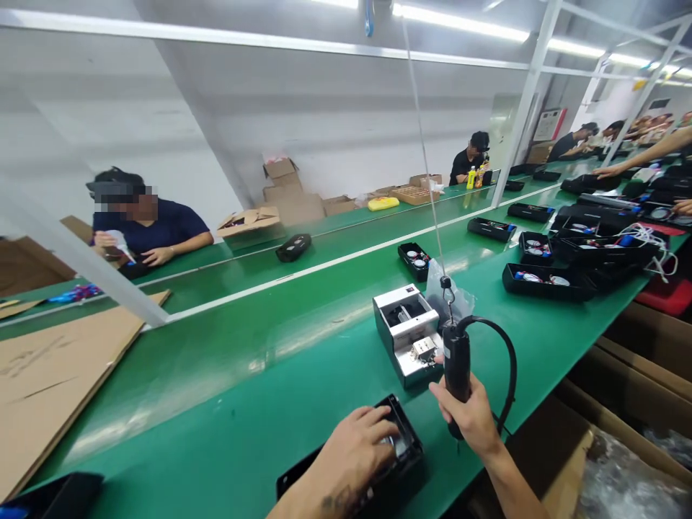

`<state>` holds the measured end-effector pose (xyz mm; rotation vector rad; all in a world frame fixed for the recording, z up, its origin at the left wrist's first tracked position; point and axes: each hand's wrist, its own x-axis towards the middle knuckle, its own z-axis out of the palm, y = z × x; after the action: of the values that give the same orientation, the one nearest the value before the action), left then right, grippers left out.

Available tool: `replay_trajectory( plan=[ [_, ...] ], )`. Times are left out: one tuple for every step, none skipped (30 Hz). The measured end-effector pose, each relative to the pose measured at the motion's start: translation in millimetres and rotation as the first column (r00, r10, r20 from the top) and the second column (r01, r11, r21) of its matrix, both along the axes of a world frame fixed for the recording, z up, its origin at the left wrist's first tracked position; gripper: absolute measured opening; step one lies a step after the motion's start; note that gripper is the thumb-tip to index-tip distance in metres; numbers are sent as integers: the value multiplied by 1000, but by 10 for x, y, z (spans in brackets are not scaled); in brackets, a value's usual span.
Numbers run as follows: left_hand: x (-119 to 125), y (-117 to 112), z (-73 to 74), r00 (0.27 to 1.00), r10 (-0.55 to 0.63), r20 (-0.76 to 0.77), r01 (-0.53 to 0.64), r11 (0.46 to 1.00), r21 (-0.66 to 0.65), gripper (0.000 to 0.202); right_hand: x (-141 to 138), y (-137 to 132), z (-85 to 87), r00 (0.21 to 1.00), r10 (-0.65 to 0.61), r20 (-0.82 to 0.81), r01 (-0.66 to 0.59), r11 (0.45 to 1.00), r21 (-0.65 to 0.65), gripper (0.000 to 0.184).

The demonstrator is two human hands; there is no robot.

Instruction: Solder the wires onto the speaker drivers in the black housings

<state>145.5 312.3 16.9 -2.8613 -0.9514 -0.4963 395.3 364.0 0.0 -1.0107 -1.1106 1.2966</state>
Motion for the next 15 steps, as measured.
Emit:
replay_trajectory(
  plan=[
    [10,75,143,997,18,77,-16,1000,-21,21,2,-2,-31,1000,1,-6,-1,1000,-2,51],
    [41,177,300,984,57,167,-50,998,-48,26,0,-3,-55,1000,6,-6,-6,1000,-6,51],
    [90,307,461,951,109,291,-89,993,-81,31,-4,-4,-71,1000,16,-1,-16,1000,-12,48],
    [150,459,617,902,176,395,-143,983,-112,33,-9,-2,-79,1000,18,3,-18,1000,-16,45],
    [213,624,761,876,215,433,-181,976,-118,33,-14,2,-82,1000,13,7,-12,1000,-19,43],
    [270,790,888,864,240,443,-205,971,-127,32,-20,8,-81,1000,9,12,-9,1000,-25,43],
    [311,943,994,853,264,450,-226,964,-138,30,-24,15,-80,1000,-3,17,4,1000,-27,42],
    [330,1068,1078,844,290,451,-247,957,-153,30,-27,21,-81,1000,-20,24,20,999,-27,42],
    [324,1152,1136,836,316,448,-266,948,-173,31,-29,24,-84,999,-36,33,37,999,-24,43],
    [290,1189,1167,828,345,443,-285,938,-197,34,-31,22,-89,998,-55,42,56,998,-19,43],
    [228,1175,1171,822,374,429,-301,926,-229,38,-34,13,-96,996,-72,51,73,997,-11,42],
    [138,1113,1148,820,403,407,-314,911,-268,41,-38,-4,-101,994,-90,59,90,996,-1,42],
    [23,1008,1102,822,431,371,-324,891,-317,44,-44,-26,-103,992,-105,64,105,994,10,43],
    [-112,869,1037,827,460,323,-335,865,-373,45,-51,-52,-102,991,-112,67,112,994,16,44],
    [-260,705,959,834,486,262,-346,830,-437,46,-59,-78,-97,991,-115,69,114,993,21,45]
  ],
)
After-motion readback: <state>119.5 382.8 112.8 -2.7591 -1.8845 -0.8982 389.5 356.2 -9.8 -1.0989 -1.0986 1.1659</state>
